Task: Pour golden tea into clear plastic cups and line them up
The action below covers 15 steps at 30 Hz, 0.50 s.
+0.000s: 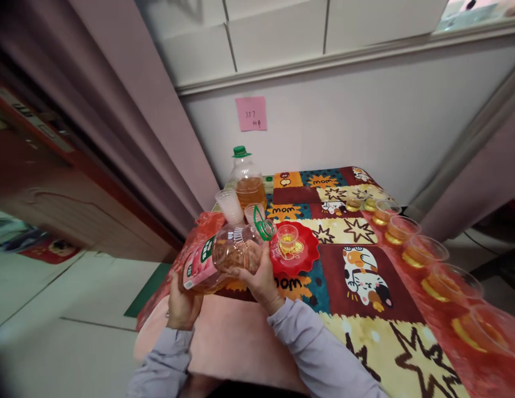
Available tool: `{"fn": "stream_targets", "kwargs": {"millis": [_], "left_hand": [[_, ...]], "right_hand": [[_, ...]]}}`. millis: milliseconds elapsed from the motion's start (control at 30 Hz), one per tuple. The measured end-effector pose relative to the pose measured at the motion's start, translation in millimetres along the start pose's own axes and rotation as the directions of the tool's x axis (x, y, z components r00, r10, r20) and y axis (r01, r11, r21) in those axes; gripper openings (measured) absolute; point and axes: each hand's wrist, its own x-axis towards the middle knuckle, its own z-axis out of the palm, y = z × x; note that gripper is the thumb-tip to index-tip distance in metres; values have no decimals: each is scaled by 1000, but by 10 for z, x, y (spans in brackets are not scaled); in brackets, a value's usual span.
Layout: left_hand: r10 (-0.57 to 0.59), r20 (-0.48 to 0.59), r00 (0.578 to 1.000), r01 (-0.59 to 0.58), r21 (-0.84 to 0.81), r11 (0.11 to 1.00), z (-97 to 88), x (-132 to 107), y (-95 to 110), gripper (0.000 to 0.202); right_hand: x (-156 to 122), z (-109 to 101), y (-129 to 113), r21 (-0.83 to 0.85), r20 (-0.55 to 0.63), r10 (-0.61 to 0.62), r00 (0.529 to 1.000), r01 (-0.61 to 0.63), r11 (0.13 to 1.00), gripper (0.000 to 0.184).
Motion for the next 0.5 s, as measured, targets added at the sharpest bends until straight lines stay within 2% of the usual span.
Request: {"fn": "stream_targets", "kwargs": {"millis": [67, 133, 200, 267, 300, 400, 500], "left_hand": [[77, -30, 997, -76, 28, 997, -12, -11, 49, 63], [241, -41, 970, -234, 126, 964, 39, -30, 210, 64], [357, 104, 928, -372, 265, 889, 159, -49, 461, 88], [331, 290, 898, -423, 357, 833, 333, -57, 727, 117], [292, 344, 893, -417, 385, 823, 428, -54, 838, 120], [166, 459, 873, -395, 465, 793, 656, -13, 1019, 108], [112, 501, 858, -390, 495, 776, 699, 43, 1015, 102]], "right_hand": [[-31, 23, -24, -15, 22, 5, 1000, -5, 1000, 110], [-60, 55, -42, -41, 27, -3, 1000, 4, 999, 108], [-82, 101, -48, -74, 16, -11, 1000, 12, 997, 104], [-96, 166, -49, -106, 14, -12, 1000, 14, 994, 96], [-100, 204, -54, -122, 22, -14, 1000, 16, 992, 93], [-93, 323, -112, -181, 72, -27, 997, 40, 983, 91], [-55, 364, -270, -226, 239, -2, 971, 58, 972, 98]]}}
